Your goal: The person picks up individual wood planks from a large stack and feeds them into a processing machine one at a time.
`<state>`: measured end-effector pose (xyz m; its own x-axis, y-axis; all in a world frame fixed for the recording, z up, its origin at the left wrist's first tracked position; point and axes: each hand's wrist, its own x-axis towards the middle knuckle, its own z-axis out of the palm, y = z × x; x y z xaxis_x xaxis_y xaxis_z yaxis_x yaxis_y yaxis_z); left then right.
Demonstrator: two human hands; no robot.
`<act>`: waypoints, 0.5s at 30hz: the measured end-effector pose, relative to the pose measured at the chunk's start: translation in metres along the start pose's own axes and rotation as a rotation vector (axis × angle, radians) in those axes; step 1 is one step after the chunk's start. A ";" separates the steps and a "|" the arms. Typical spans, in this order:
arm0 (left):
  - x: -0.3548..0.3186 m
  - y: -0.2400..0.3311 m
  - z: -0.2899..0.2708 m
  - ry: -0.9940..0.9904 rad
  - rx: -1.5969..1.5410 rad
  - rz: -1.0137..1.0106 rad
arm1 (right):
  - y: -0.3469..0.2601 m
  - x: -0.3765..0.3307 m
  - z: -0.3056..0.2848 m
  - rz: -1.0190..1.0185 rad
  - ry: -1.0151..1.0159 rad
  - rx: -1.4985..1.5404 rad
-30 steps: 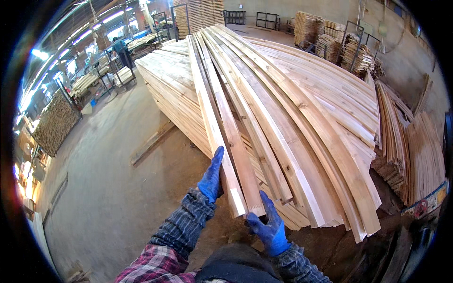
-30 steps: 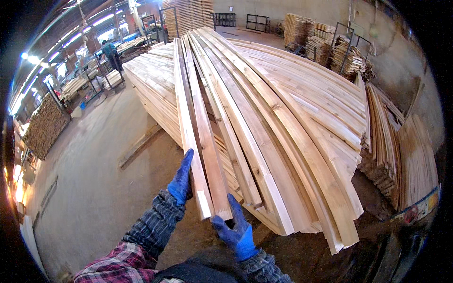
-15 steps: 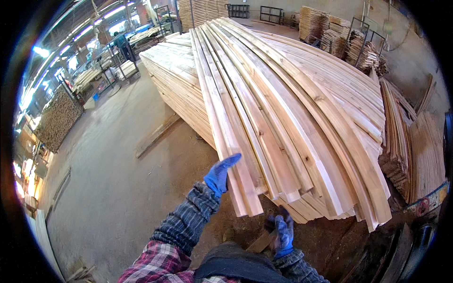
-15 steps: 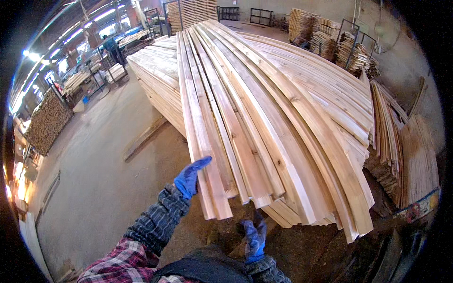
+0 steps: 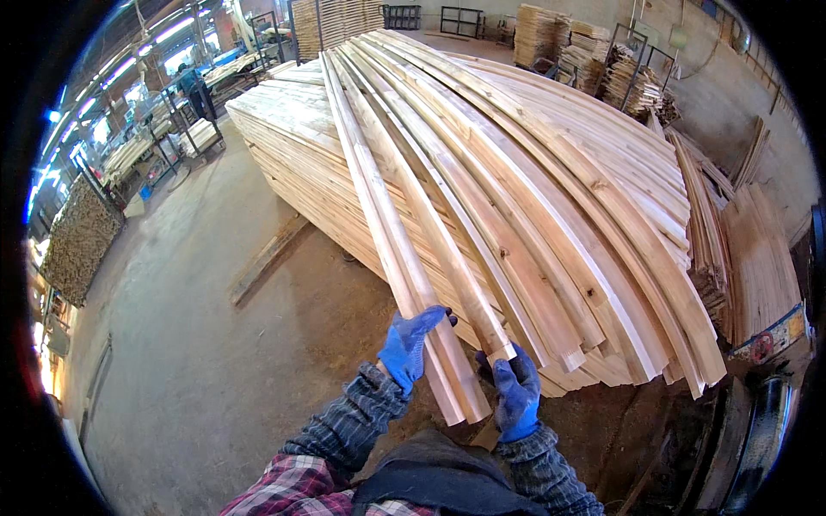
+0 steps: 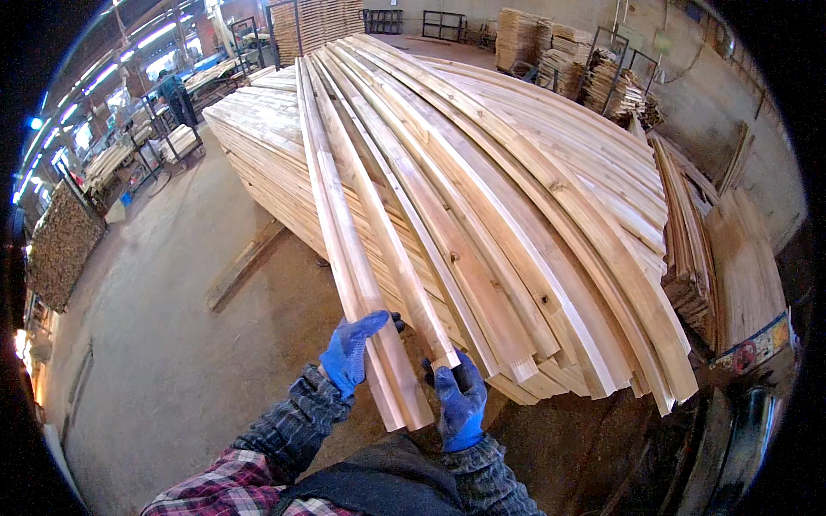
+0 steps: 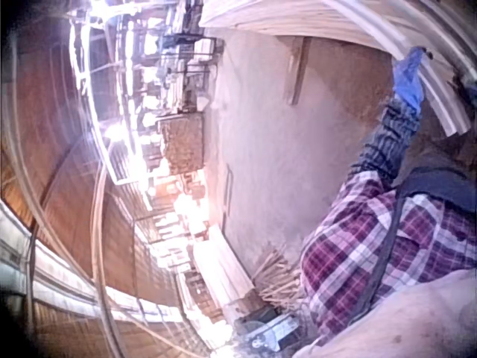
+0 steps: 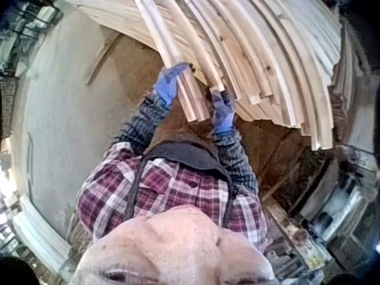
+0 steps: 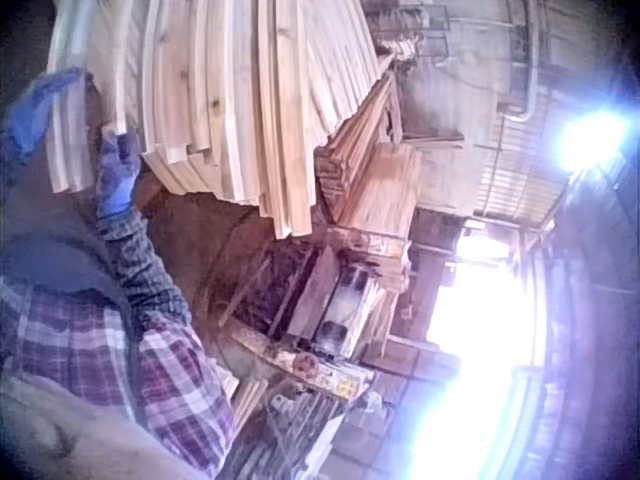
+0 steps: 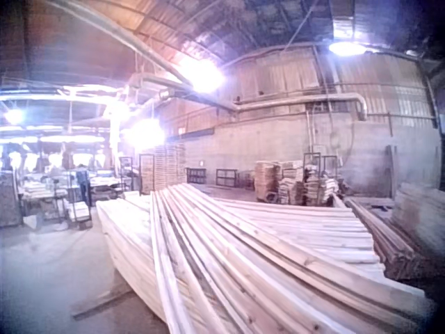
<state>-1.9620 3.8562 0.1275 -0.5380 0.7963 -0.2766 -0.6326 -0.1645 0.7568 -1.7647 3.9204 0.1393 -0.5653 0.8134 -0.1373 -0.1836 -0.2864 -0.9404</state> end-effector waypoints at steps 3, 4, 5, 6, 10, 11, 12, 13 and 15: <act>0.015 -0.009 0.008 0.168 0.049 0.031 | -0.008 0.006 0.011 -0.079 -0.035 -0.098; 0.022 -0.012 0.013 0.174 0.054 0.070 | -0.007 0.009 0.005 -0.113 -0.083 -0.204; 0.027 -0.014 0.020 0.217 -0.015 0.098 | -0.008 0.011 0.002 -0.147 -0.132 -0.310; 0.033 -0.017 0.020 0.231 -0.005 0.053 | -0.014 0.008 0.004 -0.095 -0.147 -0.335; 0.042 -0.017 0.025 0.080 0.090 0.173 | -0.018 -0.003 0.005 -0.120 -0.109 -0.353; 0.044 -0.012 0.026 0.092 0.038 0.058 | -0.015 -0.003 0.004 -0.113 -0.097 -0.364; 0.041 0.007 0.032 0.109 -0.011 -0.063 | -0.012 -0.004 0.002 -0.100 -0.085 -0.373; 0.037 0.021 0.030 0.135 -0.061 -0.179 | -0.010 -0.005 0.002 -0.067 -0.081 -0.306; 0.060 0.003 0.000 -0.040 -0.167 -0.144 | -0.006 -0.003 -0.004 0.000 -0.074 -0.176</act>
<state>-1.9964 3.9037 0.1126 -0.4149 0.8406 -0.3482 -0.7865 -0.1389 0.6017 -1.7583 3.9214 0.1436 -0.6241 0.7721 -0.1197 -0.0440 -0.1876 -0.9813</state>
